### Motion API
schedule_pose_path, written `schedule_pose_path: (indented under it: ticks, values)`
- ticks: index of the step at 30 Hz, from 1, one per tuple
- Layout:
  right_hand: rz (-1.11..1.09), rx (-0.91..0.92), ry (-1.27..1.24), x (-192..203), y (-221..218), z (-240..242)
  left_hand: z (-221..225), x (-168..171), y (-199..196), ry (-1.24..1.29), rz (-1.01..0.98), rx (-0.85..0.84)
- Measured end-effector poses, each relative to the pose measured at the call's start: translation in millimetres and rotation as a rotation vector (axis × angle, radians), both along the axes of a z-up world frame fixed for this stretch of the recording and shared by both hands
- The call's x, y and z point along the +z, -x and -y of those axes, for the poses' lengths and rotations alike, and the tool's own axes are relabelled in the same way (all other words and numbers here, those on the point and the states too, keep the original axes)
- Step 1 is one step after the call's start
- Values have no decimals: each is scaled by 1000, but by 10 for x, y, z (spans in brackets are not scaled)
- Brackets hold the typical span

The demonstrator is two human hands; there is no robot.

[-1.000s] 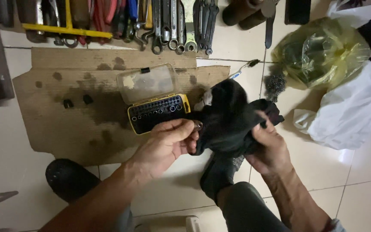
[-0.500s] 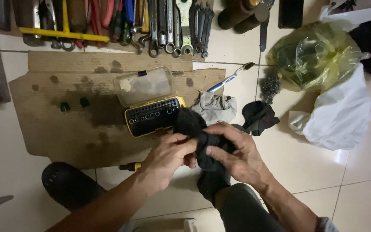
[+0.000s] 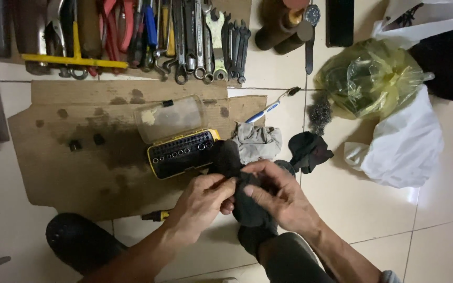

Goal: Cleaning small mechanical components with a cloth and organizing a screwdriver bit set on the floor.

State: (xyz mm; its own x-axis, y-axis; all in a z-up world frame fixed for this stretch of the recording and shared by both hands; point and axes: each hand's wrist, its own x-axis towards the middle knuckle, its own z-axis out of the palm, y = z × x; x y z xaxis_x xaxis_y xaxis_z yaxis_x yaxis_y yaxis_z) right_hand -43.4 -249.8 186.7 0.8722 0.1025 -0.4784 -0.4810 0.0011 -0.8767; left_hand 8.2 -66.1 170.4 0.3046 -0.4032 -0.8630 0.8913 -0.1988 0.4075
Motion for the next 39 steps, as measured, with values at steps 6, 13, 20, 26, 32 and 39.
schedule_pose_path:
  ticks: [6,13,20,26,32,39]
  values:
    - [188,224,381,17,-2,-68,-29,-119,128,-13,69,-27]
    - [-51,-63,94,-196,69,-43,-47,93,10,-39,134,-98]
    - [35,56,308,-123,81,-100,-73,34,23,-99,282,-133]
    - [-85,-92,158,-224,75,-113,-61,75,54,-107,330,-51]
    - [-137,-190,-30,-231,53,-137,-82,-259,309,-122,1051,-157]
    - [-273,-314,-233,-171,5,-208,-107,-225,253,-105,1304,-197]
